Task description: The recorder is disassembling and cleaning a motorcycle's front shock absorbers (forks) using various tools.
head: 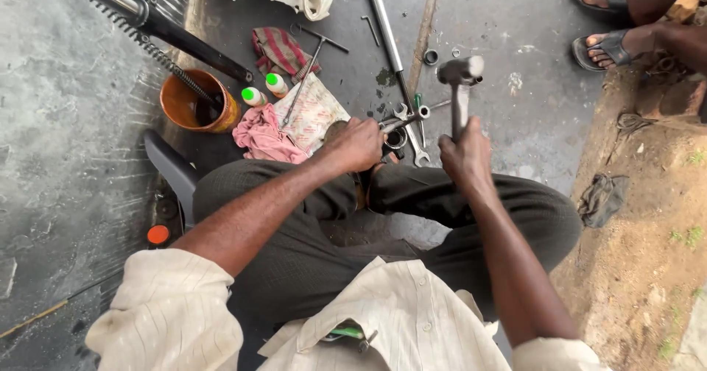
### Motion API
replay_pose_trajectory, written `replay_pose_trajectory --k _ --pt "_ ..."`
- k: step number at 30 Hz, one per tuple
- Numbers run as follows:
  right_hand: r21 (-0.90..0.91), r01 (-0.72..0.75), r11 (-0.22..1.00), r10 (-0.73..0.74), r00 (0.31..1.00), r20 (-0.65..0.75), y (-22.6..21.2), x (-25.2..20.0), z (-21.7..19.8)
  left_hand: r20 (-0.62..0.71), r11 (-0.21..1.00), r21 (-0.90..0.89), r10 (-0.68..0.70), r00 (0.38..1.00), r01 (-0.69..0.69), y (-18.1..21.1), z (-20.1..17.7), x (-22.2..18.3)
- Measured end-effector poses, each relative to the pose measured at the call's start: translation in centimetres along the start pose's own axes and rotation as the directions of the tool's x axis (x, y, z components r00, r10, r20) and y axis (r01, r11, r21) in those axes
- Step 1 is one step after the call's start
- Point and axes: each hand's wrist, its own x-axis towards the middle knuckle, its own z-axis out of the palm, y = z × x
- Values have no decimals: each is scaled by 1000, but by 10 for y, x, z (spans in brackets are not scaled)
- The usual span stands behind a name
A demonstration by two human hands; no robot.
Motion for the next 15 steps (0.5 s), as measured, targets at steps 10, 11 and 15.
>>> replay_pose_trajectory --k 10,11,15 --pt "-92 -336 937 348 900 263 132 147 136 59 974 -204 -86 995 96 28 -30 -22" --pt "-227 -201 953 239 958 155 149 157 143 91 954 -262 -127 988 147 30 -35 -25" --pt "-242 -172 955 179 984 7 56 102 86 188 833 -482 -203 961 271 27 -34 -22"
